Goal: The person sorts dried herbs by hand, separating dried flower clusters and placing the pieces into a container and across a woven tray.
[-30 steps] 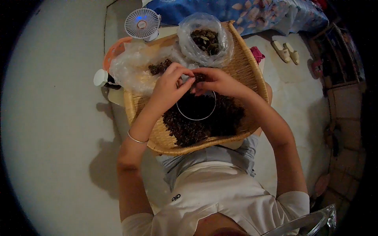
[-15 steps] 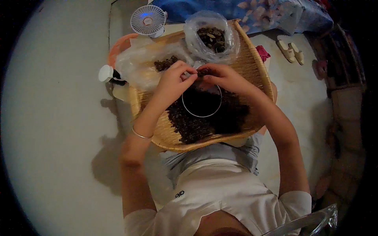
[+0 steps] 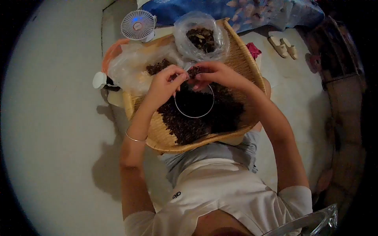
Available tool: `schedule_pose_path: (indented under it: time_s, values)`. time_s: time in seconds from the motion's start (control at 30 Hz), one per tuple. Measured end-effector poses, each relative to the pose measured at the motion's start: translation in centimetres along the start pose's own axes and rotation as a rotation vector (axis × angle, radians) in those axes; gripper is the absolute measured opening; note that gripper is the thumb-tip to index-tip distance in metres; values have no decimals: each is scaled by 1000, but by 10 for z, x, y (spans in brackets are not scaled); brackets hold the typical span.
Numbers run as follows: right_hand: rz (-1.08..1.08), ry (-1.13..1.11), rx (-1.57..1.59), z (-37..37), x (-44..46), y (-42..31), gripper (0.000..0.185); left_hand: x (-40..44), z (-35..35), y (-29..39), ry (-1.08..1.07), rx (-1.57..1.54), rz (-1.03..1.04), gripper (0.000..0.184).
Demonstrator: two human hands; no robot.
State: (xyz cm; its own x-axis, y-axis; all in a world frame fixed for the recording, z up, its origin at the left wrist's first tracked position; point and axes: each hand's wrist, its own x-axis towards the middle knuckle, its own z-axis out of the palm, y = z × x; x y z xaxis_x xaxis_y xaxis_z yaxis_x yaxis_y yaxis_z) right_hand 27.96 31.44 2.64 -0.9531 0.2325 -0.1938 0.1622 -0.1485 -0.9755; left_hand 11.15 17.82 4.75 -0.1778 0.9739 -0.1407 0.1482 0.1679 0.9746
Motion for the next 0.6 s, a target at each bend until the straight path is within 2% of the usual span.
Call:
schedule_pose_path:
  time_s: [0.07, 0.23, 0.33, 0.4, 0.6]
  values:
    - [-43, -3, 181, 0, 1, -1, 31, -1, 1, 0, -44, 40, 60, 14]
    - [-78, 37, 230, 0, 0, -3, 27, 2, -2, -10, -87, 167, 190, 14]
    - [-86, 38, 190, 1, -1, -10, 23, 1, 2, -8, -19, 84, 143, 20]
    - [-95, 28, 155, 1, 0, -10, 23, 1, 9, -5, 73, 49, 236, 26]
    - [-78, 34, 164, 3, 4, 1, 20, 3, 5, -5, 1, -31, 66, 28]
